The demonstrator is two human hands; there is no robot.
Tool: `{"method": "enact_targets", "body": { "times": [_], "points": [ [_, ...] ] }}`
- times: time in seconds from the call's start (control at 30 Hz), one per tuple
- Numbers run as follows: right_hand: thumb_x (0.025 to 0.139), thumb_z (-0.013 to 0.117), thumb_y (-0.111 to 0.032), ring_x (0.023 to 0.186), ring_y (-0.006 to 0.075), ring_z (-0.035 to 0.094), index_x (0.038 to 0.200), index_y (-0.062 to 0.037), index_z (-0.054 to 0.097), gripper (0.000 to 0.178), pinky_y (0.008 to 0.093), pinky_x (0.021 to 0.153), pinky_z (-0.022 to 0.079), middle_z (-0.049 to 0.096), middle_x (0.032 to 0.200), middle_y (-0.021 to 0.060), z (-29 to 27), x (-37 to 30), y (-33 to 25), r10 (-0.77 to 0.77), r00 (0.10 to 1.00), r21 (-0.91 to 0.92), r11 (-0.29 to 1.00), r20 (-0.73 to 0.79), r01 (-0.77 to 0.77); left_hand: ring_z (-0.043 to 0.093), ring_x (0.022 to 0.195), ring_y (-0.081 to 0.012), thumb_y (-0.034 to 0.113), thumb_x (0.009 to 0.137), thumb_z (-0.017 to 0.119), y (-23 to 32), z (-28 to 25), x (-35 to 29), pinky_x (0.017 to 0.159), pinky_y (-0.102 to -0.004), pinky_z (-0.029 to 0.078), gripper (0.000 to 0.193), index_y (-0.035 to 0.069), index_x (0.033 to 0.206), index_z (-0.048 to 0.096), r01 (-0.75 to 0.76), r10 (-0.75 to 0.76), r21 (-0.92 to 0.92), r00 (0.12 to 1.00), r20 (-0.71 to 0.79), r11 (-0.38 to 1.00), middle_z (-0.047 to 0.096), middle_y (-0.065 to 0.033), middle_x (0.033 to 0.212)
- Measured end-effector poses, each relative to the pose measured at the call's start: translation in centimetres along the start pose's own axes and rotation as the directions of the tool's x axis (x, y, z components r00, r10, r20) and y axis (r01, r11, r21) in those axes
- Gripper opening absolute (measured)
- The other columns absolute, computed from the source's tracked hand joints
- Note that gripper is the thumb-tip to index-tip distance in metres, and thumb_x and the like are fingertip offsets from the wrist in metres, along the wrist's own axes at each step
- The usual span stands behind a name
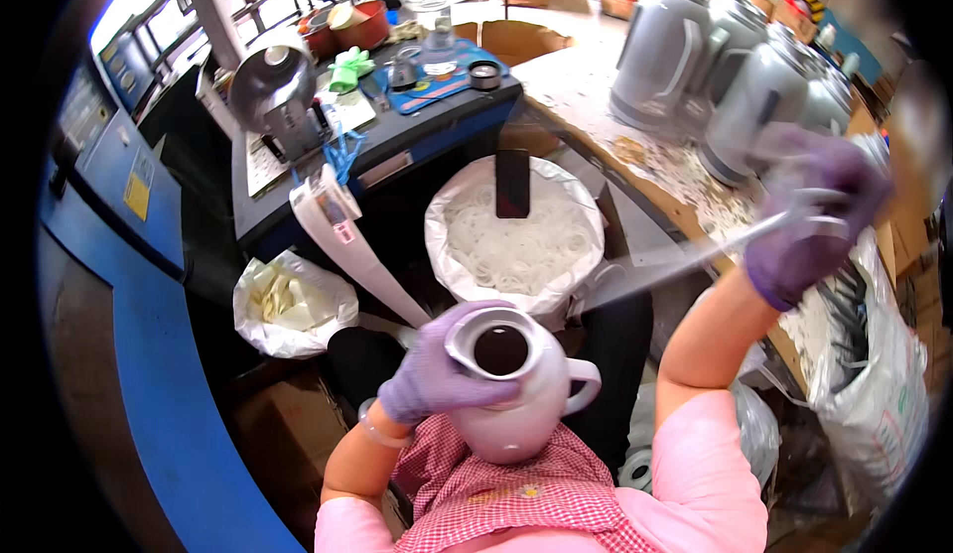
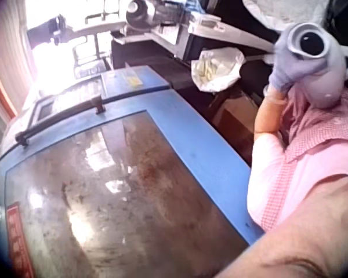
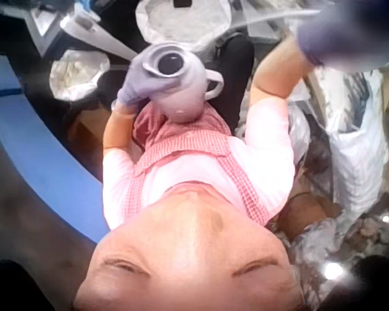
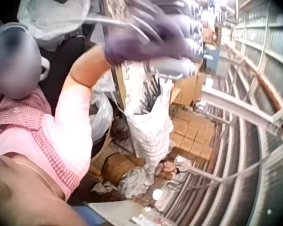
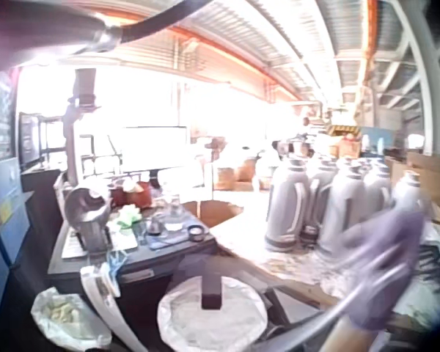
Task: The person assembles white thermos flasks by hand. They insert a grey handle into the body, place a white plastic insert into the opening, and apply a label to the side. The person then places the completed thermos on a nearby table.
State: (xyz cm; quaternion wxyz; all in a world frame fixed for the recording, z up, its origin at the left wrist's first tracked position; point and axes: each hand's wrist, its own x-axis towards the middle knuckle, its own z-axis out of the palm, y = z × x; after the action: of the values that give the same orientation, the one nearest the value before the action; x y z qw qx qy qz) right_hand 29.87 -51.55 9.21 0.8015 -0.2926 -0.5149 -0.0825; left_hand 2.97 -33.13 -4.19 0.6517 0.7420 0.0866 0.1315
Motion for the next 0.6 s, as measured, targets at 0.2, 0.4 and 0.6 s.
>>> {"method": "enact_targets", "body": {
  "times": [0.2,0.4,0.6],
  "points": [
    [0.097,0.057,-0.021,0.096,0.0216,0.067,0.120,0.0018,0.063,0.033,0.0327,0.088,0.055,0.068,0.116,0.0135,-2.6,6.0,13.3,-0.484,0.868,-0.792,0.486,0.108,0.370,0.063,0.117,-0.0282,0.032,0.053,0.096,-1.0,-5.9,-5.3,0.102,-0.0401,0.049,0.088,-0.004,0.125,0.061,-0.158,0.201,0.133,0.874,-0.442,0.978,0.063,-0.0204,0.128],
    [0.084,0.080,-0.041,0.096,0.0289,0.071,0.127,-0.0051,0.064,0.058,0.0381,0.087,0.056,0.072,0.103,0.0175,-8.9,-1.1,34.2,0.608,0.792,-0.860,0.432,0.054,-0.273,0.059,0.122,-0.0311,0.038,0.049,0.095,-3.8,-5.6,-7.1,0.106,-0.0423,0.044,0.095,-0.005,0.125,0.060,-0.090,0.198,0.216,0.809,-0.554,0.972,0.061,-0.0227,0.131],
    [0.085,0.069,-0.046,0.122,0.0330,0.058,0.116,-0.0111,0.071,0.047,0.0423,0.105,0.046,0.064,0.129,0.0135,-9.6,-19.7,36.4,0.964,0.259,-0.924,-0.145,-0.052,0.355,0.061,0.120,-0.0320,0.033,0.053,0.096,-6.0,-5.3,-6.2,0.104,-0.0430,0.048,0.088,-0.004,0.124,0.059,-0.038,0.219,0.360,0.850,-0.478,0.932,0.059,-0.0240,0.131]
  ]
}}
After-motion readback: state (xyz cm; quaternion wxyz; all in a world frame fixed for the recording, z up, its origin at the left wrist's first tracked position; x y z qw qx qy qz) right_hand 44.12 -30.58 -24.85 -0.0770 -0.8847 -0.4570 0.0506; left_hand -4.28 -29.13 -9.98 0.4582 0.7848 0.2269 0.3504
